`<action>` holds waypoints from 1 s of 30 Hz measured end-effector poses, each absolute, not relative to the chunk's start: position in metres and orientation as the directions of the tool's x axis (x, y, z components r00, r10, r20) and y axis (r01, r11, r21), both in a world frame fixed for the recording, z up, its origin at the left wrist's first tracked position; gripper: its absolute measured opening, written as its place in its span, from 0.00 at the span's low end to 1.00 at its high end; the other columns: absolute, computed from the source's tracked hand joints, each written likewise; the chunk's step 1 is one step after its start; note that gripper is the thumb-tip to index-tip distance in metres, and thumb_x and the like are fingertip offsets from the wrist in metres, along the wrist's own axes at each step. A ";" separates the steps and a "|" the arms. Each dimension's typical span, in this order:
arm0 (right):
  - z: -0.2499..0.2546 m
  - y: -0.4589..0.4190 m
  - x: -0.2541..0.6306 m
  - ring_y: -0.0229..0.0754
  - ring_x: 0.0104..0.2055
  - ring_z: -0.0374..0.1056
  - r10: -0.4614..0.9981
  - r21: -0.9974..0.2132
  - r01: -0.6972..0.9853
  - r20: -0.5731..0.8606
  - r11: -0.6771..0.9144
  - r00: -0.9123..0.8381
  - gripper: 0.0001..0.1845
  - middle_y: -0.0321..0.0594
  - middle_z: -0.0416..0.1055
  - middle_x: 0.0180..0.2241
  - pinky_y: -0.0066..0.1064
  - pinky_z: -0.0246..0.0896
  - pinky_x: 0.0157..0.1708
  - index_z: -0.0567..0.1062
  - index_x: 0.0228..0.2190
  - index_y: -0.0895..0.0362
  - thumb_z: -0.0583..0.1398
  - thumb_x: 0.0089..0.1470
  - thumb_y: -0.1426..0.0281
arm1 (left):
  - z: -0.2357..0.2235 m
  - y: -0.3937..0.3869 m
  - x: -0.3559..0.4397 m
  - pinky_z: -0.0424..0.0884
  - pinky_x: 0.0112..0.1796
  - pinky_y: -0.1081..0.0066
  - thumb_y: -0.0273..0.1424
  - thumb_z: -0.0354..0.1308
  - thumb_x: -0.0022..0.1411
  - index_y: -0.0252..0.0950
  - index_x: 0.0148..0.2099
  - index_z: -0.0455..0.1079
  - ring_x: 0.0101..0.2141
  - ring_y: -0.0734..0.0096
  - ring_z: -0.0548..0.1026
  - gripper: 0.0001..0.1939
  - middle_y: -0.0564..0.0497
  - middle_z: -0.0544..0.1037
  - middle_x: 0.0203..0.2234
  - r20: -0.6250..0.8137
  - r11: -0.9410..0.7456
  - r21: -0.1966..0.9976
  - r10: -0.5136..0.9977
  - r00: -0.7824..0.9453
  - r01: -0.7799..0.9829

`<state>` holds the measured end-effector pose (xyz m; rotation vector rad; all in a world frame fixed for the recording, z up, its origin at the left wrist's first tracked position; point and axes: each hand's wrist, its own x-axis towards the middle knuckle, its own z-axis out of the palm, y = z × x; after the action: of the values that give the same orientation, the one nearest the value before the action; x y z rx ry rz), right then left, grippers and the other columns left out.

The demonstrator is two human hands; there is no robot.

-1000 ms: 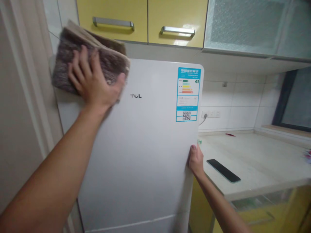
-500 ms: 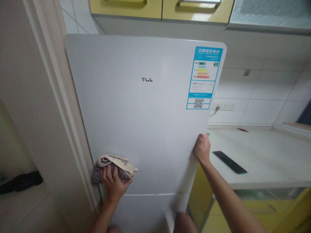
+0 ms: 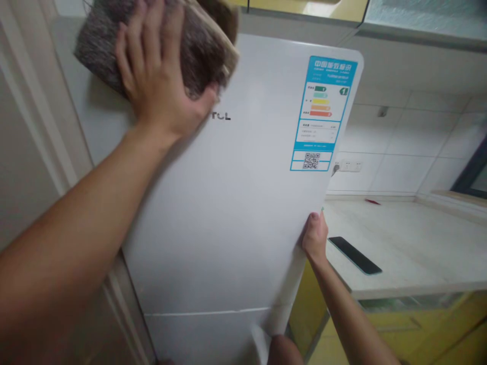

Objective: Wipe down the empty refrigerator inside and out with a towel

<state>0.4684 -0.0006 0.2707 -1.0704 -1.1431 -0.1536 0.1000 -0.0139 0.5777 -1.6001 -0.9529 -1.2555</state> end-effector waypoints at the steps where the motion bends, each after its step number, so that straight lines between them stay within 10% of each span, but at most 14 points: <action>1: 0.271 -0.001 0.469 0.55 0.48 0.73 0.400 -0.613 0.588 0.790 0.527 0.465 0.36 0.46 0.77 0.38 0.45 0.65 0.52 0.75 0.42 0.56 0.47 0.72 0.38 | 0.563 -0.014 0.111 0.43 0.73 0.40 0.59 0.50 0.72 0.27 0.81 0.48 0.78 0.39 0.48 0.51 0.41 0.50 0.80 0.970 -0.349 -0.202 0.057 0.237 0.915; 10: 0.273 -0.001 0.468 0.55 0.46 0.74 0.394 -0.617 0.587 0.787 0.524 0.475 0.40 0.51 0.80 0.43 0.44 0.68 0.48 0.78 0.47 0.58 0.47 0.70 0.36 | 0.254 -0.009 0.109 0.60 0.69 0.37 0.61 0.62 0.63 0.36 0.81 0.55 0.64 0.33 0.72 0.55 0.32 0.73 0.68 0.972 -0.269 -0.226 -0.003 0.234 0.936; 17: 0.272 -0.002 0.468 0.56 0.47 0.74 0.399 -0.625 0.602 0.781 0.497 0.481 0.39 0.50 0.80 0.43 0.45 0.68 0.49 0.77 0.46 0.57 0.47 0.70 0.35 | 0.022 -0.068 0.044 0.79 0.32 0.37 0.41 0.61 0.55 0.51 0.84 0.41 0.33 0.38 0.76 0.59 0.43 0.74 0.34 0.943 -0.315 -0.149 0.239 0.231 0.937; 23: 0.271 -0.001 0.469 0.56 0.48 0.74 0.408 -0.626 0.598 0.780 0.500 0.475 0.40 0.52 0.80 0.45 0.45 0.67 0.49 0.77 0.49 0.57 0.47 0.70 0.36 | 0.055 -0.047 0.004 0.77 0.36 0.25 0.47 0.61 0.52 0.56 0.84 0.39 0.40 0.26 0.78 0.61 0.35 0.77 0.49 0.974 -0.307 -0.056 0.193 0.120 0.950; 26: 0.270 0.000 0.469 0.56 0.49 0.74 0.392 -0.609 0.601 0.793 0.517 0.466 0.38 0.50 0.80 0.44 0.45 0.67 0.50 0.77 0.48 0.57 0.47 0.71 0.37 | 0.130 -0.016 -0.001 0.67 0.56 0.15 0.54 0.64 0.53 0.52 0.84 0.37 0.65 0.11 0.67 0.64 0.36 0.58 0.77 0.990 -0.253 0.060 0.136 -0.026 0.966; 30: 0.269 0.000 0.469 0.56 0.49 0.74 0.382 -0.600 0.597 0.799 0.532 0.463 0.36 0.50 0.80 0.45 0.45 0.67 0.50 0.77 0.48 0.57 0.48 0.72 0.39 | 0.285 0.001 0.014 0.57 0.69 0.23 0.55 0.64 0.60 0.50 0.83 0.48 0.74 0.24 0.58 0.55 0.44 0.55 0.80 0.999 -0.317 0.052 0.028 -0.045 0.947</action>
<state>0.4689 0.0005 0.2692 -1.0607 -1.1372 -0.1682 0.0135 0.0007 0.2848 -1.4359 -1.0906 -1.4726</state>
